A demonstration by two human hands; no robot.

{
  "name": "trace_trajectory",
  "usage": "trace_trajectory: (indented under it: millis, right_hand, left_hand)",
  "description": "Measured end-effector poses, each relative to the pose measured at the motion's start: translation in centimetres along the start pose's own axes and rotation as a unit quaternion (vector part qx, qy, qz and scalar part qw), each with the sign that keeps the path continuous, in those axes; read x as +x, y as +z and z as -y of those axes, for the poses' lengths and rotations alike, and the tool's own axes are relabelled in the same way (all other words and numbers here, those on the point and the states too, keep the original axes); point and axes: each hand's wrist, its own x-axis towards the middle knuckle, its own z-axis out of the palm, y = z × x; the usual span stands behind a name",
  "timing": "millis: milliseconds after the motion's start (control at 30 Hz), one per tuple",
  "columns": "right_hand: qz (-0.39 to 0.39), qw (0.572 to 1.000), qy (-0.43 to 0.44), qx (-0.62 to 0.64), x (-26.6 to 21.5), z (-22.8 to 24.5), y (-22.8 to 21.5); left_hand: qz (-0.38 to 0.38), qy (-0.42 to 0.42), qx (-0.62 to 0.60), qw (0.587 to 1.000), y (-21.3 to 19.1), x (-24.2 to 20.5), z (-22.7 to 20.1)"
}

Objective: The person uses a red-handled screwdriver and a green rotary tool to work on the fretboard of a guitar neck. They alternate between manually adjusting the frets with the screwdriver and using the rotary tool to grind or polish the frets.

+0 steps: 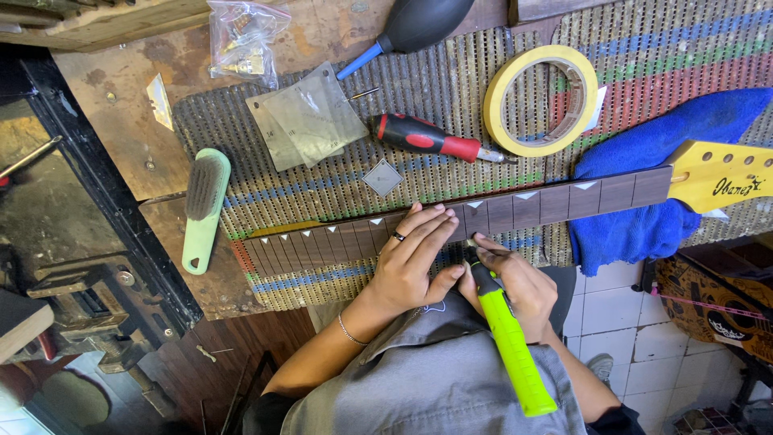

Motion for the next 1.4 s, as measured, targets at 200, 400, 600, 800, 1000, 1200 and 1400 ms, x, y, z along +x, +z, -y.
trace_trajectory:
  millis: [200,400,600,800,1000,1200,1400]
  right_hand:
    - [-0.072,0.997,-0.019,-0.007,-0.6,-0.4,-1.9]
    - [-0.13,0.972,-0.136,-0.138,2.2,-1.5,-0.5]
    - [-0.164,0.937,-0.244,-0.189,4.9,-2.2,2.0]
    - [-0.184,0.916,-0.31,-0.175,6.7,-1.3,3.2]
    - [-0.202,0.909,-0.321,-0.175,7.1,-0.5,4.1]
    - [-0.091,0.964,-0.233,-0.094,6.6,-2.3,4.1]
    - [0.097,0.908,-0.187,-0.363,9.3,-2.5,2.5]
  left_hand:
    - [0.001,-0.015,-0.015,1.0,-0.3,-0.1,-0.2]
    - [0.157,-0.184,-0.216,0.946,-3.6,0.4,-4.4]
    - [0.192,-0.328,-0.463,0.801,-3.4,-2.1,-6.0]
    - [0.155,-0.331,-0.501,0.784,-3.8,-3.4,-4.8]
    - [0.122,-0.314,-0.52,0.785,-4.8,-3.9,-4.6]
    - [0.144,-0.262,-0.458,0.837,-6.4,-4.4,-2.0]
    - [0.143,-0.252,-0.272,0.918,-11.0,-1.3,-0.1]
